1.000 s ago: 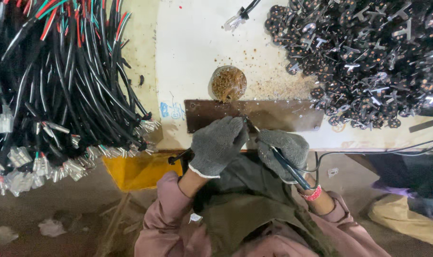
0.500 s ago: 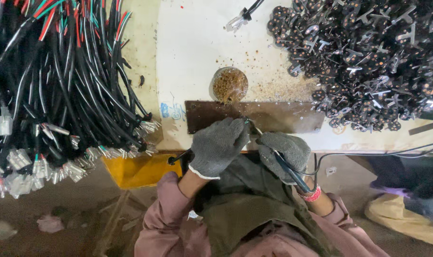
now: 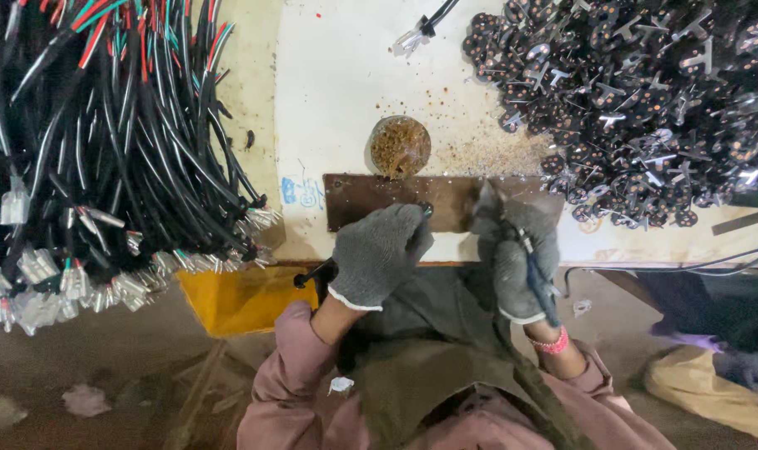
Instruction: The person solders electrical wires onto lamp holder/plug components at a workbench. They pick a component from a large pile, hold a wire against its terminal, and use a soldering iron to solder the connection, then set the finished assembly aside and repeat with the next component.
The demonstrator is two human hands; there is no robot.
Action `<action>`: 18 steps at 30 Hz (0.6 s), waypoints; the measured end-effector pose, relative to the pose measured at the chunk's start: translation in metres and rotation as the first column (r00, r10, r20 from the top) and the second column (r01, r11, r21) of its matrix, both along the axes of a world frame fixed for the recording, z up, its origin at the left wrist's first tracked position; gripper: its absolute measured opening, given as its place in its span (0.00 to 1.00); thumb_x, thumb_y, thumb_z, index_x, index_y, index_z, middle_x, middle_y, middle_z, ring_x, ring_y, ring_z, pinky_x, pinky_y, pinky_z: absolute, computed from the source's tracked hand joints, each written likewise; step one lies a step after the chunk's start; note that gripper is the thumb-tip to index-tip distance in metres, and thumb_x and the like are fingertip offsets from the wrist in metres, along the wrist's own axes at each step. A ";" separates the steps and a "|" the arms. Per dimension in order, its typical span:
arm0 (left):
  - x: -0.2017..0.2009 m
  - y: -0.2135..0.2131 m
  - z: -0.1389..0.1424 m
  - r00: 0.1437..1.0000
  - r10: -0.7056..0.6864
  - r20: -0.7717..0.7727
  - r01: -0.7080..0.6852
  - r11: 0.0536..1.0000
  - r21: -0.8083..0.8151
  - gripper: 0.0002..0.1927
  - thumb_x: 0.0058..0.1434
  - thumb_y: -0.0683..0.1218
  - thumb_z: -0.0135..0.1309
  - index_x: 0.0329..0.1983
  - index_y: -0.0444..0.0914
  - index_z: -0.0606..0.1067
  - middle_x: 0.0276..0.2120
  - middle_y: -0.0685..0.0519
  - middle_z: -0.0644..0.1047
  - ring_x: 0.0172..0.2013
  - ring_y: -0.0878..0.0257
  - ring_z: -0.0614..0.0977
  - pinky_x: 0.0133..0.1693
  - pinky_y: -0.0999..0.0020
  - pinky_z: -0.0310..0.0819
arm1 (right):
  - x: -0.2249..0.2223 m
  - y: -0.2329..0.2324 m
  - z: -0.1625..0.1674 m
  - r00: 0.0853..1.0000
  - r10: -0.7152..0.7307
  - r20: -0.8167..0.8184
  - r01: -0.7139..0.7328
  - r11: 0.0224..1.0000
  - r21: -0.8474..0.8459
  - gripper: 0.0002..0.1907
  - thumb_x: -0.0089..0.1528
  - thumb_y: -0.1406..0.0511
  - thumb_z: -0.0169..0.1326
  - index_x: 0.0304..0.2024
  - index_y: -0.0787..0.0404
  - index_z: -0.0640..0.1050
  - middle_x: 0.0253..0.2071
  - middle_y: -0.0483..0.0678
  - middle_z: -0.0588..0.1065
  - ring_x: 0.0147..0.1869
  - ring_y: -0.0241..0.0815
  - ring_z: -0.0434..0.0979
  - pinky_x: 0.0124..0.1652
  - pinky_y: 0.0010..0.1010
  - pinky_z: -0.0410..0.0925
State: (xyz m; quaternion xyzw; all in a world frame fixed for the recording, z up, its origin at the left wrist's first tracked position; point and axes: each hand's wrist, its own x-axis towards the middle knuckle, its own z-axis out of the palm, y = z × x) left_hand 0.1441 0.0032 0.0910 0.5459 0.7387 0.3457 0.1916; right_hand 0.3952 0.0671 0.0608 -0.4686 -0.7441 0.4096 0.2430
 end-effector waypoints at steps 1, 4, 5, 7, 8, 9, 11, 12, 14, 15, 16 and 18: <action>-0.001 -0.001 0.001 1.000 -0.007 0.009 0.007 1.000 -0.006 0.06 0.60 0.47 0.60 0.35 0.44 0.74 0.29 0.52 0.77 0.30 0.53 0.81 0.29 0.57 0.73 | 0.017 -0.003 -0.009 0.994 -0.058 -0.091 0.053 0.997 -0.063 0.18 0.74 0.59 0.54 0.60 0.64 0.73 0.50 0.51 0.76 0.51 0.45 0.76 0.50 0.35 0.70; -0.004 -0.004 0.006 1.000 -0.006 0.003 0.006 1.000 -0.031 0.05 0.61 0.45 0.58 0.34 0.43 0.72 0.28 0.52 0.76 0.30 0.54 0.81 0.30 0.58 0.74 | 0.065 -0.023 -0.061 0.467 -0.420 -0.778 -0.197 0.808 -0.555 0.25 0.76 0.56 0.51 0.54 0.77 0.71 0.44 0.54 0.75 0.46 0.43 0.76 0.47 0.29 0.71; -0.004 -0.004 0.008 1.000 -0.006 0.005 0.006 0.999 -0.050 0.06 0.61 0.45 0.58 0.33 0.43 0.72 0.28 0.52 0.76 0.30 0.54 0.81 0.30 0.57 0.74 | 0.079 -0.027 -0.074 0.342 -0.523 -0.781 -0.273 0.740 -0.615 0.27 0.77 0.55 0.49 0.54 0.79 0.71 0.44 0.54 0.75 0.46 0.43 0.76 0.47 0.28 0.71; -0.004 -0.001 0.010 1.000 -0.017 0.001 0.017 0.997 -0.072 0.06 0.61 0.46 0.58 0.33 0.43 0.72 0.27 0.52 0.75 0.30 0.53 0.81 0.30 0.57 0.74 | 0.094 -0.031 -0.095 0.546 -0.506 -0.668 -0.156 0.721 -0.675 0.26 0.75 0.55 0.48 0.58 0.76 0.70 0.50 0.52 0.73 0.51 0.41 0.74 0.52 0.28 0.70; -0.003 0.002 0.011 1.000 -0.024 0.015 0.026 0.996 -0.091 0.06 0.61 0.46 0.58 0.33 0.43 0.72 0.27 0.51 0.76 0.29 0.53 0.81 0.30 0.56 0.74 | 0.100 -0.033 -0.096 0.638 -0.491 -0.593 -0.092 0.716 -0.692 0.27 0.74 0.54 0.47 0.60 0.74 0.69 0.53 0.52 0.72 0.54 0.40 0.74 0.55 0.28 0.69; -0.002 0.005 0.012 0.999 -0.034 0.034 0.037 0.993 -0.114 0.06 0.61 0.46 0.57 0.32 0.43 0.72 0.27 0.51 0.76 0.29 0.53 0.81 0.29 0.56 0.74 | 0.103 -0.034 -0.093 0.729 -0.463 -0.503 -0.026 0.716 -0.697 0.25 0.74 0.55 0.47 0.59 0.73 0.70 0.52 0.51 0.73 0.52 0.41 0.74 0.53 0.28 0.69; 0.000 0.011 0.012 0.997 -0.044 0.061 0.053 0.989 -0.140 0.05 0.61 0.47 0.57 0.33 0.43 0.73 0.27 0.51 0.76 0.28 0.52 0.81 0.28 0.55 0.73 | 0.092 -0.028 -0.076 0.858 -0.333 -0.391 0.051 0.812 -0.581 0.21 0.73 0.58 0.49 0.57 0.70 0.71 0.50 0.51 0.74 0.49 0.42 0.75 0.50 0.28 0.70; 0.001 0.013 0.012 0.997 -0.041 0.068 0.050 0.989 -0.141 0.05 0.60 0.47 0.57 0.33 0.43 0.73 0.27 0.51 0.77 0.28 0.51 0.81 0.28 0.55 0.73 | 0.086 -0.028 -0.054 0.913 -0.234 -0.334 0.058 0.885 -0.462 0.19 0.73 0.59 0.50 0.56 0.69 0.71 0.49 0.51 0.74 0.47 0.43 0.75 0.49 0.28 0.70; 0.002 0.015 0.013 0.996 -0.038 0.081 0.053 0.979 -0.198 0.05 0.60 0.48 0.57 0.32 0.43 0.73 0.26 0.50 0.77 0.28 0.51 0.81 0.27 0.54 0.73 | 0.066 -0.028 -0.003 0.977 -0.056 -0.206 0.002 0.967 -0.254 0.15 0.72 0.61 0.51 0.55 0.66 0.73 0.47 0.51 0.75 0.44 0.45 0.76 0.46 0.29 0.70; 0.002 0.015 0.012 0.997 -0.042 0.068 0.056 0.974 -0.221 0.06 0.60 0.48 0.57 0.31 0.43 0.73 0.26 0.50 0.77 0.27 0.50 0.81 0.27 0.54 0.73 | 0.046 -0.020 0.005 0.989 0.022 -0.146 -0.047 0.983 -0.176 0.14 0.71 0.62 0.52 0.54 0.65 0.73 0.45 0.51 0.75 0.42 0.46 0.76 0.44 0.29 0.70; 0.002 0.015 0.012 0.998 -0.046 0.047 0.056 0.972 -0.227 0.07 0.61 0.48 0.58 0.30 0.43 0.73 0.25 0.50 0.76 0.27 0.50 0.81 0.27 0.53 0.73 | 0.018 -0.007 0.004 0.991 0.092 -0.099 -0.102 0.990 -0.100 0.12 0.71 0.63 0.52 0.53 0.64 0.74 0.44 0.51 0.75 0.41 0.47 0.76 0.43 0.29 0.71; 0.001 0.013 0.011 0.996 -0.038 0.077 0.050 0.987 -0.151 0.06 0.61 0.48 0.57 0.32 0.43 0.73 0.26 0.50 0.77 0.28 0.50 0.81 0.28 0.53 0.73 | -0.028 0.009 0.009 0.970 0.059 -0.237 -0.079 0.994 -0.075 0.09 0.70 0.65 0.54 0.51 0.61 0.75 0.42 0.51 0.76 0.38 0.48 0.77 0.40 0.29 0.71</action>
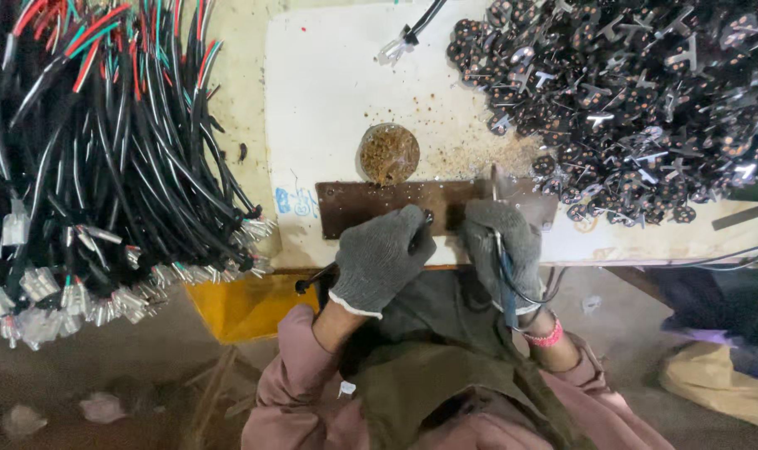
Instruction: The person solders electrical wires onto lamp holder/plug components at a workbench. They pick a component from a large pile, hold a wire against its terminal, and use a soldering iron to solder the connection, then set the finished assembly aside and repeat with the next component.
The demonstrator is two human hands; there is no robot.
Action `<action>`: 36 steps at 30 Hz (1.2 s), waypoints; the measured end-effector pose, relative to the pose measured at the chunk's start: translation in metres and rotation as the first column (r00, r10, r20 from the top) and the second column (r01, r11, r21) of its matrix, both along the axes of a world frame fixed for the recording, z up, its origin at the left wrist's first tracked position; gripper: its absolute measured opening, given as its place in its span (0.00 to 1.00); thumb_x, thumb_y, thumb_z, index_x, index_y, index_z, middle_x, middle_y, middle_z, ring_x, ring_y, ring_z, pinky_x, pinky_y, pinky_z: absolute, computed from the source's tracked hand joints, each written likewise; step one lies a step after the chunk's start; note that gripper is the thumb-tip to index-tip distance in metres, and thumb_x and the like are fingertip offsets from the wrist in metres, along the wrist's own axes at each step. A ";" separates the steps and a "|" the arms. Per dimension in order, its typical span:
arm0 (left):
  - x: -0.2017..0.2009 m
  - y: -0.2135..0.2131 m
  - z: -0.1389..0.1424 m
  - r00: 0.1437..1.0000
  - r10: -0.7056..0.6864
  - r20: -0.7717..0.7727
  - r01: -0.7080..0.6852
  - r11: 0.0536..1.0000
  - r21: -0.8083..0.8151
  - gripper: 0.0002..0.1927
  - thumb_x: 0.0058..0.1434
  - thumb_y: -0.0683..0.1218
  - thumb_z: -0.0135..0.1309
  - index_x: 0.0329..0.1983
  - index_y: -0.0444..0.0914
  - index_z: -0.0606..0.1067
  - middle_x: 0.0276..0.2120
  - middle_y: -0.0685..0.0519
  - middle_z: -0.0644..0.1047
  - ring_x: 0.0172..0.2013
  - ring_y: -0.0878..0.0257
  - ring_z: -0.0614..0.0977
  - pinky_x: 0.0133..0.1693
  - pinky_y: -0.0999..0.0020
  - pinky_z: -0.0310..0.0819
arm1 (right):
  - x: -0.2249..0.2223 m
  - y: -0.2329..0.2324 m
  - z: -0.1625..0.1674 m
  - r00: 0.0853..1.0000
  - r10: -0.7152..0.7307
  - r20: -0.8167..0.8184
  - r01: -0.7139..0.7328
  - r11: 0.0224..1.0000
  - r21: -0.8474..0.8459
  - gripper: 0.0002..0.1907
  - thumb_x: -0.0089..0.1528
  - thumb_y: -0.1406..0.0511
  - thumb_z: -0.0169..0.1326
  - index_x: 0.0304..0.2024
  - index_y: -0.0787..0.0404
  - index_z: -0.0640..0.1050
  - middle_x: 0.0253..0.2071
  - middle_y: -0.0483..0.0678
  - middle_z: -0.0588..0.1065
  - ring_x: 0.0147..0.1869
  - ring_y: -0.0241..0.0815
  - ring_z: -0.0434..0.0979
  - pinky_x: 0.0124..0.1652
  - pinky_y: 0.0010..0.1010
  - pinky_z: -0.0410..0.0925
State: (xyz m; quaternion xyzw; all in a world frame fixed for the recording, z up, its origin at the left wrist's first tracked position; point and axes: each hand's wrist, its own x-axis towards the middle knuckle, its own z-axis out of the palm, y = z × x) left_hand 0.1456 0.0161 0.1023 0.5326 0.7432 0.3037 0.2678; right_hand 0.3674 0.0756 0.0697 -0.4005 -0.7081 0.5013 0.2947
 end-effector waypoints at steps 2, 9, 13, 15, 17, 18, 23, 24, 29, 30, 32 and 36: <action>0.000 -0.003 -0.001 1.000 0.015 0.024 -0.016 0.999 0.041 0.07 0.61 0.49 0.57 0.34 0.43 0.73 0.27 0.49 0.77 0.29 0.49 0.81 0.28 0.53 0.73 | -0.031 0.005 0.015 0.999 -0.025 0.028 0.022 0.992 0.124 0.15 0.68 0.67 0.59 0.56 0.63 0.73 0.47 0.54 0.77 0.43 0.50 0.79 0.43 0.31 0.73; -0.004 -0.003 -0.009 0.999 -0.025 0.027 0.023 0.998 0.051 0.10 0.61 0.51 0.58 0.34 0.42 0.72 0.26 0.48 0.76 0.29 0.47 0.81 0.29 0.52 0.73 | -0.080 0.033 0.048 0.985 0.027 0.170 -0.075 0.956 0.282 0.22 0.57 0.73 0.62 0.53 0.63 0.71 0.53 0.61 0.75 0.56 0.58 0.78 0.51 0.42 0.72; -0.004 0.001 -0.010 0.998 -0.037 0.044 0.039 0.998 -0.050 0.11 0.62 0.51 0.59 0.32 0.42 0.71 0.24 0.46 0.76 0.28 0.46 0.81 0.28 0.50 0.72 | -0.070 0.028 0.046 0.886 0.088 0.456 -0.168 0.976 0.138 0.25 0.59 0.77 0.62 0.58 0.60 0.76 0.48 0.56 0.81 0.45 0.52 0.82 0.42 0.39 0.72; -0.003 0.003 -0.009 1.000 0.012 -0.001 -0.012 0.999 -0.042 0.09 0.61 0.48 0.58 0.31 0.41 0.71 0.21 0.46 0.75 0.26 0.45 0.81 0.29 0.50 0.73 | -0.060 0.017 0.037 0.995 0.018 0.102 -0.035 0.986 0.165 0.19 0.65 0.75 0.60 0.56 0.56 0.72 0.49 0.55 0.80 0.49 0.51 0.83 0.44 0.37 0.75; -0.002 0.004 -0.008 0.997 0.057 0.047 -0.057 0.998 0.002 0.09 0.60 0.47 0.59 0.30 0.41 0.71 0.21 0.46 0.76 0.26 0.45 0.81 0.29 0.51 0.73 | -0.048 0.003 0.027 0.999 0.041 0.006 -0.042 0.974 0.223 0.16 0.65 0.71 0.62 0.52 0.55 0.73 0.45 0.53 0.80 0.45 0.49 0.83 0.42 0.36 0.74; -0.001 0.004 -0.008 0.990 0.070 0.123 -0.073 0.997 0.020 0.09 0.59 0.47 0.59 0.31 0.41 0.70 0.22 0.47 0.76 0.27 0.45 0.81 0.29 0.51 0.73 | -0.043 -0.004 0.023 0.991 0.084 0.104 -0.109 0.960 0.258 0.15 0.61 0.69 0.65 0.48 0.55 0.75 0.40 0.52 0.80 0.40 0.48 0.82 0.38 0.36 0.73; 0.004 0.001 -0.006 0.959 0.140 0.246 -0.143 0.990 -0.006 0.08 0.58 0.45 0.59 0.32 0.40 0.71 0.24 0.46 0.77 0.29 0.45 0.82 0.30 0.52 0.74 | -0.028 -0.023 0.011 0.930 0.200 0.310 -0.300 0.900 0.318 0.17 0.58 0.72 0.56 0.49 0.58 0.81 0.38 0.54 0.79 0.39 0.55 0.80 0.38 0.41 0.71; 0.006 0.001 -0.005 0.967 0.150 0.208 -0.149 0.989 -0.019 0.08 0.60 0.44 0.59 0.32 0.40 0.71 0.25 0.45 0.77 0.30 0.44 0.82 0.30 0.51 0.73 | -0.026 -0.024 0.011 0.936 0.237 0.261 -0.311 0.904 0.294 0.16 0.58 0.71 0.56 0.49 0.59 0.81 0.38 0.54 0.79 0.40 0.54 0.80 0.39 0.41 0.71; 0.010 0.004 0.005 0.971 0.168 0.168 -0.149 0.982 -0.116 0.08 0.62 0.45 0.59 0.33 0.40 0.71 0.25 0.45 0.77 0.28 0.43 0.81 0.30 0.49 0.73 | -0.021 -0.028 0.012 0.995 -0.075 -0.070 0.060 0.980 -0.188 0.11 0.64 0.67 0.61 0.48 0.62 0.80 0.45 0.54 0.81 0.47 0.48 0.82 0.47 0.37 0.75; 0.009 0.002 0.008 0.967 0.175 0.184 -0.157 0.982 -0.108 0.08 0.63 0.46 0.59 0.34 0.40 0.72 0.25 0.45 0.78 0.29 0.43 0.82 0.30 0.49 0.73 | -0.020 -0.029 0.012 0.993 -0.050 0.106 0.050 0.999 -0.001 0.13 0.62 0.65 0.63 0.48 0.63 0.79 0.43 0.53 0.81 0.46 0.47 0.82 0.46 0.36 0.74; 0.005 -0.004 0.014 0.937 0.215 0.277 -0.173 0.971 -0.167 0.09 0.63 0.47 0.59 0.38 0.39 0.71 0.26 0.45 0.78 0.29 0.44 0.82 0.30 0.50 0.74 | -0.019 -0.026 0.011 0.994 -0.044 0.098 0.046 0.999 -0.019 0.16 0.61 0.64 0.63 0.49 0.63 0.77 0.44 0.52 0.80 0.49 0.44 0.81 0.48 0.35 0.74; -0.005 -0.024 0.022 0.917 0.080 0.391 -0.102 0.994 0.036 0.14 0.67 0.45 0.54 0.53 0.36 0.72 0.42 0.41 0.78 0.42 0.42 0.81 0.42 0.52 0.76 | -0.022 -0.007 0.015 0.997 0.007 -0.076 -0.019 0.987 -0.158 0.14 0.66 0.66 0.61 0.52 0.60 0.75 0.49 0.51 0.80 0.52 0.44 0.83 0.51 0.34 0.76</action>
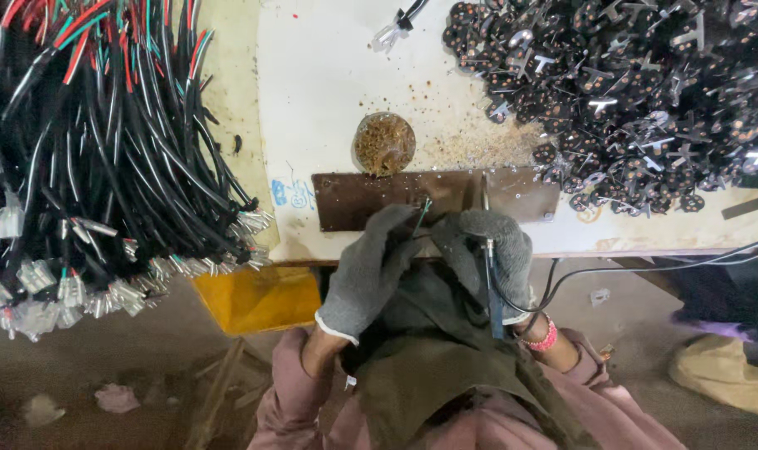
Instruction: The person solders electrical wires onto lamp holder/plug components at a workbench. They pick a component from a large pile, hold a wire against its terminal, and use a soldering iron to solder the connection, then set the finished assembly aside and repeat with the next component.
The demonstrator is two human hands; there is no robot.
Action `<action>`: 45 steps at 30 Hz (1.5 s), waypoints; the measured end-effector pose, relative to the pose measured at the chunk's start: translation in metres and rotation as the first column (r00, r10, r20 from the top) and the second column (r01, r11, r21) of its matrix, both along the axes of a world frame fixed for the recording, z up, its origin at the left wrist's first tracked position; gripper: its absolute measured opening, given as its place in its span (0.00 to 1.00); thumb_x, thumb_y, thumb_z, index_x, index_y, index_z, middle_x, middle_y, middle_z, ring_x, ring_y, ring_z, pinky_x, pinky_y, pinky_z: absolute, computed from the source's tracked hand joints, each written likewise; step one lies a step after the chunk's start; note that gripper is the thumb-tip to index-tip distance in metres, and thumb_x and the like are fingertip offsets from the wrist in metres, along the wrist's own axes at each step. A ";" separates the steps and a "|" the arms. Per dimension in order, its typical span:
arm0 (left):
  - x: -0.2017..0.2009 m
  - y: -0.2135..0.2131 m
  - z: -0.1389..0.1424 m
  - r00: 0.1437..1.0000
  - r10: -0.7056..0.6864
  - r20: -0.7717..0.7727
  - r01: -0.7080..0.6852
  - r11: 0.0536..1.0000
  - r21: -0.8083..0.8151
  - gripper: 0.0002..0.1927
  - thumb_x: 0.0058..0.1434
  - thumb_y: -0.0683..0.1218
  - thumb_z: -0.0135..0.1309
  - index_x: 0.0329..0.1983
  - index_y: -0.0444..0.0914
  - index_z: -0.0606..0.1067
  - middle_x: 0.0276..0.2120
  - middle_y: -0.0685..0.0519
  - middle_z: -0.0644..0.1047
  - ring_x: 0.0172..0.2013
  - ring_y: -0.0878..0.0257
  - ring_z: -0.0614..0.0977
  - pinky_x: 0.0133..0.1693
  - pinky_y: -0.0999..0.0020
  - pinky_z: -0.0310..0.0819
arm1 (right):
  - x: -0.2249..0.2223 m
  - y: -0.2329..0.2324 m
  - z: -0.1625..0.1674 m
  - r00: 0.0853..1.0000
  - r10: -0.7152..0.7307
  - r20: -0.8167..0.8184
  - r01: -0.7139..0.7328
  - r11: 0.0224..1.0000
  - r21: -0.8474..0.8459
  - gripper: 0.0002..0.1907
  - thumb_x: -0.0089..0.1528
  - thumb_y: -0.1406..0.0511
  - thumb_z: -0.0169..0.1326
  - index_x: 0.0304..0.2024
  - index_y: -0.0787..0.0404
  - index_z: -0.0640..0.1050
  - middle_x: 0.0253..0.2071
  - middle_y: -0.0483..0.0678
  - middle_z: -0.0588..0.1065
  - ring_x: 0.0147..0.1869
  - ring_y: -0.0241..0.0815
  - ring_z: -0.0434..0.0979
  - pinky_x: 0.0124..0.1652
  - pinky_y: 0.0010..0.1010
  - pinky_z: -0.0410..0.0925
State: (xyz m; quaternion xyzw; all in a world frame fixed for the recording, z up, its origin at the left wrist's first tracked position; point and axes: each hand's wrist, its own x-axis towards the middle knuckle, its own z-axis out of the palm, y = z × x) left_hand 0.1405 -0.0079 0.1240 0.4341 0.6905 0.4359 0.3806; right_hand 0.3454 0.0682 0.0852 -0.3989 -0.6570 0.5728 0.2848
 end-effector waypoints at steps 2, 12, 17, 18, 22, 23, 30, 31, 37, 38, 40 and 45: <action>-0.005 -0.006 -0.002 0.997 -0.082 0.001 0.081 0.992 0.100 0.13 0.69 0.43 0.52 0.56 0.36 0.73 0.47 0.40 0.78 0.49 0.42 0.80 0.47 0.53 0.76 | -0.004 0.014 0.008 0.969 0.143 0.201 -0.191 0.951 0.243 0.13 0.62 0.66 0.63 0.48 0.57 0.78 0.46 0.50 0.81 0.48 0.46 0.84 0.46 0.34 0.75; -0.007 -0.014 -0.012 0.976 -0.092 0.195 0.105 0.993 -0.058 0.08 0.64 0.43 0.54 0.44 0.35 0.76 0.40 0.44 0.80 0.44 0.47 0.84 0.45 0.61 0.77 | -0.014 0.011 0.030 0.933 0.081 0.350 -0.180 0.949 0.260 0.21 0.53 0.64 0.68 0.46 0.64 0.76 0.42 0.52 0.79 0.44 0.46 0.80 0.43 0.32 0.72; -0.006 -0.018 -0.017 0.935 -0.138 0.326 0.154 0.988 -0.023 0.09 0.69 0.43 0.51 0.49 0.34 0.75 0.42 0.45 0.79 0.44 0.52 0.81 0.47 0.64 0.75 | -0.007 0.013 0.025 0.991 0.105 0.088 -0.092 0.985 -0.146 0.16 0.64 0.69 0.63 0.52 0.68 0.77 0.45 0.54 0.79 0.46 0.43 0.80 0.46 0.30 0.73; -0.008 -0.018 -0.018 0.882 -0.143 0.450 0.188 0.980 -0.058 0.09 0.70 0.43 0.49 0.49 0.34 0.75 0.40 0.45 0.79 0.43 0.55 0.80 0.47 0.65 0.74 | -0.006 0.017 0.025 0.992 0.094 0.088 -0.045 0.896 -0.442 0.16 0.61 0.70 0.63 0.52 0.69 0.81 0.42 0.58 0.80 0.42 0.44 0.80 0.42 0.31 0.72; -0.011 -0.016 -0.020 0.749 -0.127 0.651 0.194 0.980 -0.032 0.08 0.73 0.44 0.49 0.48 0.33 0.73 0.39 0.46 0.75 0.42 0.63 0.74 0.48 0.67 0.72 | -0.007 0.024 0.030 0.851 0.402 0.338 -0.523 0.704 0.481 0.24 0.55 0.69 0.69 0.50 0.48 0.73 0.53 0.45 0.78 0.52 0.46 0.81 0.48 0.31 0.72; -0.011 -0.016 -0.019 0.814 -0.085 0.575 0.152 0.986 -0.071 0.09 0.72 0.44 0.49 0.47 0.33 0.73 0.38 0.46 0.76 0.40 0.61 0.76 0.46 0.67 0.73 | -0.008 0.023 0.030 0.913 0.351 0.207 -0.406 0.828 0.388 0.24 0.59 0.70 0.67 0.54 0.52 0.72 0.57 0.47 0.77 0.53 0.45 0.81 0.50 0.31 0.73; 0.001 -0.015 -0.008 0.978 -0.084 0.190 0.085 0.996 0.000 0.11 0.69 0.44 0.52 0.51 0.35 0.75 0.44 0.44 0.79 0.46 0.48 0.83 0.47 0.63 0.76 | -0.013 0.007 0.024 0.983 0.069 0.170 -0.099 0.979 0.179 0.29 0.54 0.72 0.68 0.55 0.60 0.71 0.47 0.49 0.76 0.47 0.38 0.77 0.46 0.30 0.71; 0.003 -0.015 -0.008 0.988 -0.059 0.145 0.056 0.998 0.027 0.12 0.68 0.44 0.53 0.52 0.35 0.75 0.46 0.44 0.79 0.47 0.47 0.83 0.48 0.62 0.77 | -0.014 0.005 0.023 0.991 0.012 0.130 -0.026 0.994 0.104 0.29 0.54 0.72 0.68 0.55 0.59 0.70 0.46 0.48 0.75 0.44 0.35 0.76 0.43 0.27 0.72; 0.003 -0.021 -0.013 0.895 -0.262 -0.361 0.308 0.948 0.075 0.25 0.53 0.42 0.57 0.56 0.36 0.76 0.50 0.41 0.79 0.48 0.43 0.82 0.42 0.54 0.75 | -0.015 0.004 0.027 0.976 -0.065 0.210 0.114 0.966 -0.231 0.29 0.56 0.73 0.66 0.58 0.60 0.71 0.36 0.44 0.72 0.38 0.32 0.72 0.40 0.25 0.69; 0.001 -0.022 -0.014 0.945 -0.216 -0.246 0.236 0.970 0.055 0.20 0.57 0.42 0.57 0.54 0.37 0.76 0.49 0.43 0.79 0.47 0.45 0.82 0.43 0.55 0.76 | -0.015 0.004 0.028 0.975 -0.052 0.217 0.076 0.992 -0.102 0.29 0.56 0.73 0.66 0.57 0.61 0.70 0.40 0.46 0.73 0.41 0.33 0.73 0.42 0.25 0.70; -0.001 -0.026 -0.015 0.995 -0.094 -0.015 0.094 0.995 -0.012 0.11 0.65 0.43 0.56 0.51 0.39 0.78 0.47 0.46 0.80 0.47 0.47 0.83 0.44 0.58 0.78 | -0.015 0.004 0.030 0.972 -0.021 0.235 -0.017 0.987 0.158 0.30 0.56 0.73 0.67 0.57 0.62 0.68 0.48 0.49 0.74 0.47 0.35 0.75 0.46 0.27 0.71; 0.013 -0.022 -0.016 0.967 -0.017 0.256 0.012 1.000 0.020 0.09 0.66 0.40 0.56 0.48 0.36 0.77 0.43 0.48 0.80 0.43 0.56 0.83 0.45 0.65 0.77 | -0.017 0.004 0.031 0.984 0.022 0.174 -0.034 0.997 0.067 0.28 0.57 0.70 0.69 0.56 0.61 0.70 0.44 0.47 0.77 0.44 0.36 0.78 0.44 0.28 0.73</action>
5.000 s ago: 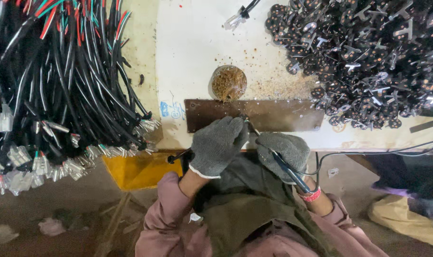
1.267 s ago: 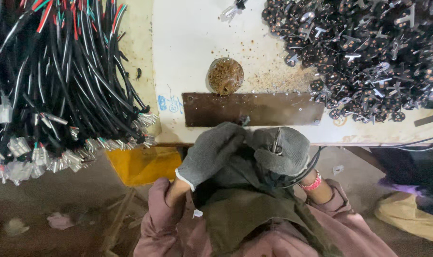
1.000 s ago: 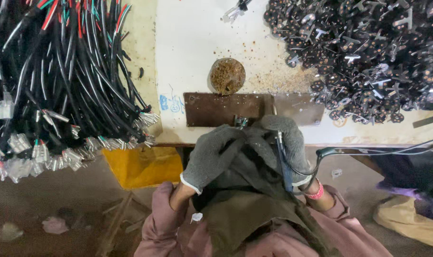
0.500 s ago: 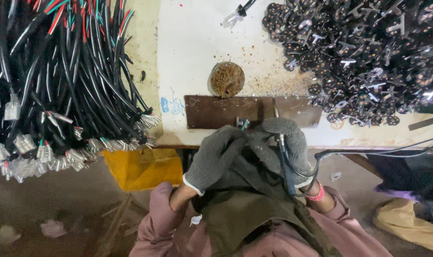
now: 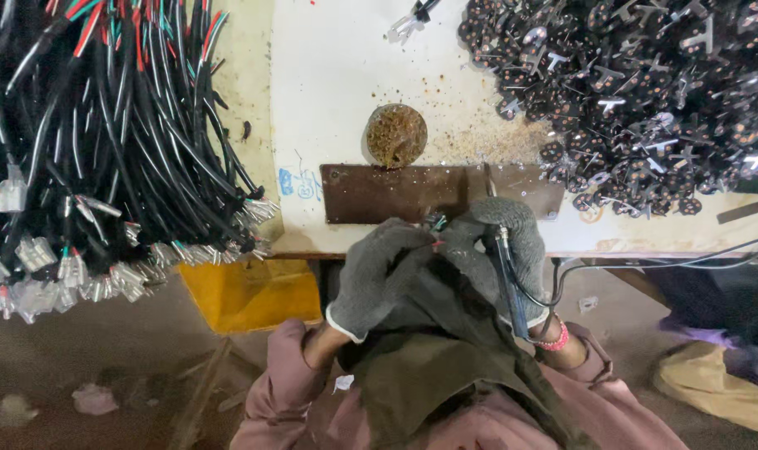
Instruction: The person solders electrical wires onto lamp holder/plug components at a workbench. They pick a component from a large pile, hold a wire against its terminal, and use a soldering iron to solder the connection, then set the finished assembly aside and repeat with the next component.
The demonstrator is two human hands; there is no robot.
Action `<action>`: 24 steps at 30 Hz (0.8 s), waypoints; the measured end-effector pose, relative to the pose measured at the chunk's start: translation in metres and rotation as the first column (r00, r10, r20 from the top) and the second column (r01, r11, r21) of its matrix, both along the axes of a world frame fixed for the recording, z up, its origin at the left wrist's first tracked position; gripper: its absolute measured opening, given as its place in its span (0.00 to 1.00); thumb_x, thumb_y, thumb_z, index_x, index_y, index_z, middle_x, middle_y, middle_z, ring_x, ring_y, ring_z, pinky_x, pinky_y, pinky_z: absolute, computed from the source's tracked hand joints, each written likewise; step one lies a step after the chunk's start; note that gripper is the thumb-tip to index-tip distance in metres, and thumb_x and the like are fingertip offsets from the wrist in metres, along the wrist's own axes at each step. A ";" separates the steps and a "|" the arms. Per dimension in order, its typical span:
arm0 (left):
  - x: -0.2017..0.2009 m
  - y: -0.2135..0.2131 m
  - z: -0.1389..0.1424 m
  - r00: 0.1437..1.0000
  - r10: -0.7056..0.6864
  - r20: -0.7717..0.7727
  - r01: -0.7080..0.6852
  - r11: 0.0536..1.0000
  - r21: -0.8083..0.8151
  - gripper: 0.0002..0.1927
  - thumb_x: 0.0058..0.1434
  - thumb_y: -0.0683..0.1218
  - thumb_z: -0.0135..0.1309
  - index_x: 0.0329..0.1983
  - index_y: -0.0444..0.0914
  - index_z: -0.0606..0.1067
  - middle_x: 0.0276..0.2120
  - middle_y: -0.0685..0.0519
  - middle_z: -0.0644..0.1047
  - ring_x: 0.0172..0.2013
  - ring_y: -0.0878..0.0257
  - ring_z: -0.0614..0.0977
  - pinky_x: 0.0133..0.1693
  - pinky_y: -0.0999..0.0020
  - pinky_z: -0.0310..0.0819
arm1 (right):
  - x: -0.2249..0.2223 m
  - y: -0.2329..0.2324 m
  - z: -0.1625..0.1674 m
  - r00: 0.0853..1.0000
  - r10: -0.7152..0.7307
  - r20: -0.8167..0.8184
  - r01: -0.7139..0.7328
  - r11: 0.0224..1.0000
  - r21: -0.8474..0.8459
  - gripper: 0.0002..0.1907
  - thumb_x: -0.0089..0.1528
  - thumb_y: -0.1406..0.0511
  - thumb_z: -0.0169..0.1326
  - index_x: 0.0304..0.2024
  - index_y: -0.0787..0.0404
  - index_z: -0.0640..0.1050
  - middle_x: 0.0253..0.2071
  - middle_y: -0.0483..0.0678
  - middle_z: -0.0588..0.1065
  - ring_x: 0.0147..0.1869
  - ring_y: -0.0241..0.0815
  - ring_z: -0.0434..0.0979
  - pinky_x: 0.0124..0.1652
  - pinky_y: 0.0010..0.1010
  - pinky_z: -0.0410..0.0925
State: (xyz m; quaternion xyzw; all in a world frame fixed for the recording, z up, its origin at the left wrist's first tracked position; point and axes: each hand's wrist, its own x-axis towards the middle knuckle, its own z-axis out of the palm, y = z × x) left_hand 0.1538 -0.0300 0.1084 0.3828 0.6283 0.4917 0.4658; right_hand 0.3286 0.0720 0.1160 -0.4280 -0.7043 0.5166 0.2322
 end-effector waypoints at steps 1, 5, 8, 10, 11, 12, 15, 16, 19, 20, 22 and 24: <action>0.006 0.002 -0.001 0.990 0.063 0.123 -0.059 0.998 -0.038 0.06 0.67 0.39 0.56 0.47 0.35 0.77 0.41 0.50 0.80 0.41 0.60 0.84 0.46 0.68 0.77 | -0.001 0.000 0.000 0.998 -0.029 -0.047 0.028 1.000 -0.011 0.28 0.57 0.69 0.69 0.56 0.61 0.70 0.42 0.45 0.78 0.43 0.35 0.78 0.45 0.29 0.72; 0.022 0.001 -0.009 0.834 0.265 0.484 -0.197 0.962 -0.186 0.06 0.68 0.39 0.54 0.46 0.32 0.77 0.37 0.54 0.78 0.39 0.70 0.77 0.43 0.72 0.73 | -0.003 0.001 -0.004 0.995 -0.055 -0.086 0.061 0.995 0.077 0.24 0.60 0.69 0.69 0.53 0.59 0.70 0.44 0.46 0.79 0.46 0.39 0.80 0.47 0.30 0.72; 0.019 -0.002 -0.017 0.911 0.224 0.345 -0.172 0.969 -0.176 0.06 0.65 0.39 0.55 0.42 0.32 0.79 0.35 0.55 0.80 0.37 0.71 0.79 0.41 0.72 0.75 | -0.001 0.003 -0.006 0.997 0.074 0.022 -0.077 0.941 0.330 0.25 0.55 0.70 0.72 0.49 0.59 0.73 0.44 0.49 0.78 0.47 0.45 0.80 0.47 0.33 0.70; 0.015 -0.001 -0.017 0.852 0.235 0.468 -0.141 0.963 -0.228 0.07 0.63 0.38 0.55 0.43 0.32 0.80 0.36 0.56 0.81 0.39 0.72 0.80 0.43 0.73 0.76 | 0.001 0.005 -0.007 0.994 0.110 0.005 -0.108 0.958 0.265 0.25 0.55 0.69 0.72 0.49 0.59 0.73 0.45 0.50 0.79 0.46 0.46 0.80 0.47 0.33 0.71; 0.015 0.002 -0.014 0.863 0.265 0.431 -0.158 0.951 -0.267 0.06 0.64 0.39 0.55 0.43 0.33 0.80 0.35 0.55 0.81 0.38 0.71 0.80 0.41 0.73 0.76 | 0.002 0.006 -0.008 0.995 0.104 0.003 -0.101 0.964 0.244 0.25 0.54 0.69 0.73 0.49 0.59 0.73 0.45 0.49 0.79 0.45 0.44 0.81 0.46 0.32 0.71; 0.013 0.004 -0.009 0.874 0.290 0.390 -0.177 0.937 -0.302 0.05 0.65 0.39 0.56 0.42 0.34 0.80 0.34 0.54 0.82 0.36 0.69 0.80 0.40 0.72 0.76 | 0.003 0.006 -0.009 0.995 0.097 -0.002 -0.094 0.970 0.226 0.26 0.54 0.68 0.73 0.49 0.59 0.73 0.44 0.48 0.80 0.44 0.43 0.81 0.45 0.31 0.71; 0.004 0.013 0.012 0.980 0.197 -0.023 -0.197 0.958 -0.210 0.04 0.62 0.40 0.59 0.40 0.37 0.80 0.34 0.49 0.81 0.32 0.59 0.81 0.36 0.68 0.75 | 0.004 0.006 -0.012 0.998 0.030 0.059 -0.049 0.938 0.343 0.26 0.52 0.70 0.72 0.48 0.60 0.74 0.43 0.51 0.78 0.44 0.46 0.79 0.45 0.34 0.71; -0.002 0.016 0.019 0.965 0.150 -0.217 -0.185 0.971 -0.151 0.05 0.61 0.40 0.61 0.40 0.38 0.80 0.34 0.47 0.81 0.31 0.55 0.82 0.34 0.66 0.75 | 0.004 0.006 -0.013 0.996 0.005 0.089 -0.041 0.913 0.406 0.26 0.50 0.71 0.71 0.48 0.60 0.74 0.43 0.53 0.78 0.45 0.48 0.78 0.46 0.36 0.70; -0.033 0.024 0.033 0.823 0.272 -0.498 -0.270 0.960 0.078 0.06 0.65 0.41 0.60 0.45 0.38 0.77 0.41 0.46 0.79 0.40 0.48 0.82 0.41 0.60 0.77 | 0.004 0.007 -0.013 0.999 0.030 -0.014 -0.024 0.950 0.312 0.25 0.60 0.74 0.68 0.55 0.63 0.69 0.47 0.51 0.80 0.46 0.42 0.83 0.41 0.26 0.72; -0.046 0.028 0.033 0.771 0.270 -0.577 -0.239 0.962 0.131 0.07 0.68 0.41 0.59 0.48 0.39 0.76 0.44 0.47 0.79 0.44 0.47 0.82 0.45 0.58 0.78 | 0.005 0.008 -0.012 0.999 0.012 -0.040 0.000 0.956 0.292 0.24 0.63 0.74 0.66 0.56 0.62 0.68 0.49 0.52 0.80 0.48 0.43 0.83 0.45 0.27 0.73; -0.063 0.042 0.031 0.723 0.249 -0.644 -0.207 0.968 0.142 0.08 0.70 0.41 0.58 0.51 0.40 0.75 0.45 0.47 0.78 0.46 0.47 0.82 0.47 0.57 0.78 | 0.005 0.010 -0.009 0.996 -0.019 -0.092 0.041 0.968 0.246 0.22 0.68 0.76 0.62 0.59 0.61 0.66 0.54 0.54 0.79 0.53 0.45 0.82 0.51 0.30 0.75; -0.071 0.059 0.027 0.743 0.207 -0.636 -0.198 0.976 0.087 0.07 0.70 0.39 0.57 0.50 0.40 0.76 0.43 0.46 0.78 0.42 0.49 0.83 0.43 0.58 0.78 | 0.006 0.013 -0.007 1.000 0.006 0.023 -0.013 0.951 0.310 0.22 0.64 0.76 0.64 0.55 0.62 0.68 0.49 0.54 0.79 0.51 0.46 0.83 0.50 0.32 0.74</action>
